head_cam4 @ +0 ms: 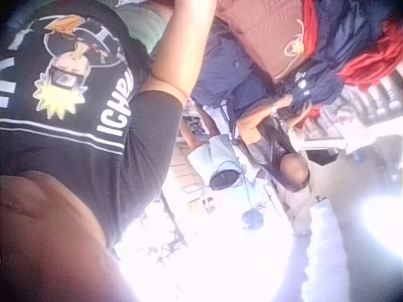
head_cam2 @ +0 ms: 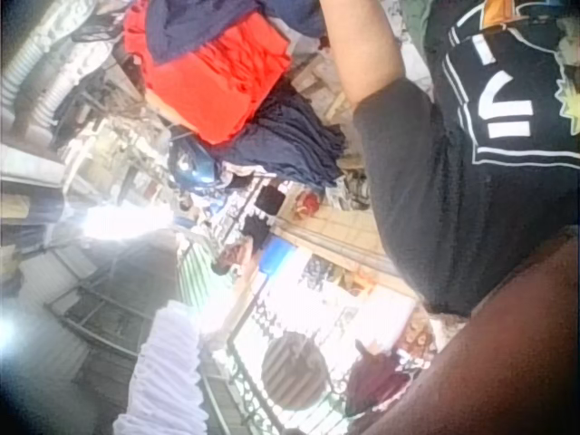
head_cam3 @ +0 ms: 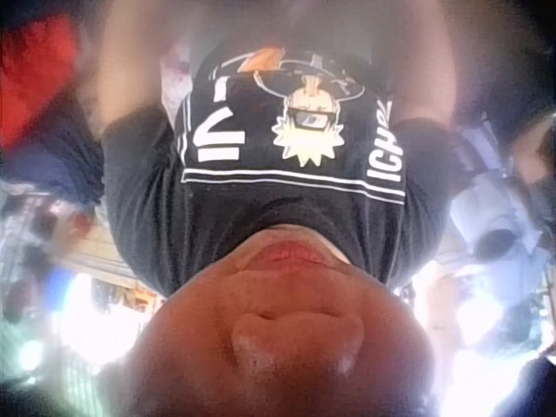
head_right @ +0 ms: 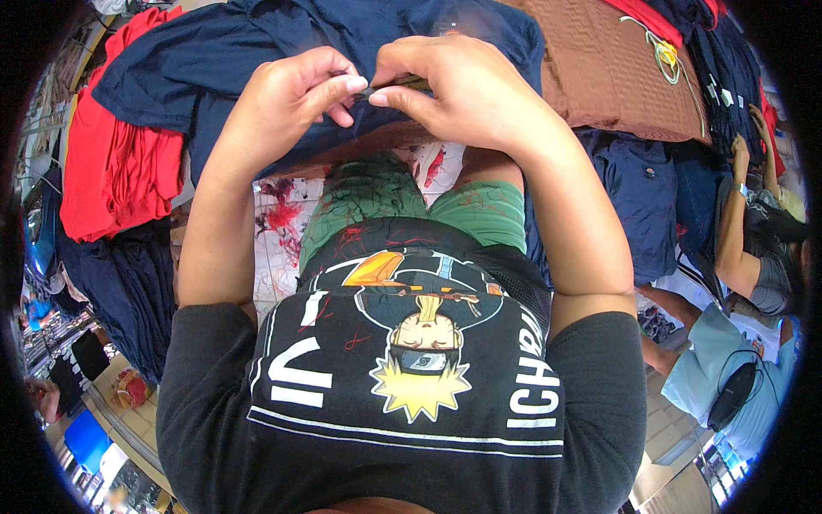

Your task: The person trims loose threads from several navy blue and red shirts using a small thread-cutting tool and then folds the shirts.

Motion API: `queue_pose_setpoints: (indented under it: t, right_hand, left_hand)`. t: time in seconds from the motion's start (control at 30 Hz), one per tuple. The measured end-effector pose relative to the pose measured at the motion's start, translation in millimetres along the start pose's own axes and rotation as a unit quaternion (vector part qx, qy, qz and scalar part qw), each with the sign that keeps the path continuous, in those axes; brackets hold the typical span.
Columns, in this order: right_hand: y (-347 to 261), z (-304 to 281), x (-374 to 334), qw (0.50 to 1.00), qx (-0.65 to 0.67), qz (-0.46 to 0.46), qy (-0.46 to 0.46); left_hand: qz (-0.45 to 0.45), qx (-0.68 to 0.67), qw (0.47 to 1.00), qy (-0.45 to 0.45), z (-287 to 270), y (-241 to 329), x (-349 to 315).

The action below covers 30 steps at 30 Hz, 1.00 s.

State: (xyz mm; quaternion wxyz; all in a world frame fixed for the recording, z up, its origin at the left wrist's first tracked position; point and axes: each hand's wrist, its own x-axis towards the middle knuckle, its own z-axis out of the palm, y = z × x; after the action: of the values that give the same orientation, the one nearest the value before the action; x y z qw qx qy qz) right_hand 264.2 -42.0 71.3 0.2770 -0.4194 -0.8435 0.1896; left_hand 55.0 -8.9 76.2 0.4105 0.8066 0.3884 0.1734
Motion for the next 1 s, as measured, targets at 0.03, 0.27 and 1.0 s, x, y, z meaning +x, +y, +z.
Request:
queue_pose_setpoints:
  t: [0.03,0.27,1.0]
  right_hand:
    - [-0.3,0.1,0.2,1.000,-0.001,0.001,-0.002]
    - [-2.1,-1.9,0.3,0.999,-0.030,-0.009,-0.025]
    - [16.4,-15.9,-24.3,0.991,0.096,0.093,0.014]
  left_hand:
    - [0.006,0.009,1.000,0.003,0.2,-0.1,0.2]
    - [0.013,-0.008,0.999,0.028,5.2,-1.5,-0.1]
    - [0.064,0.322,0.935,0.133,18.8,-40.0,-43.8]
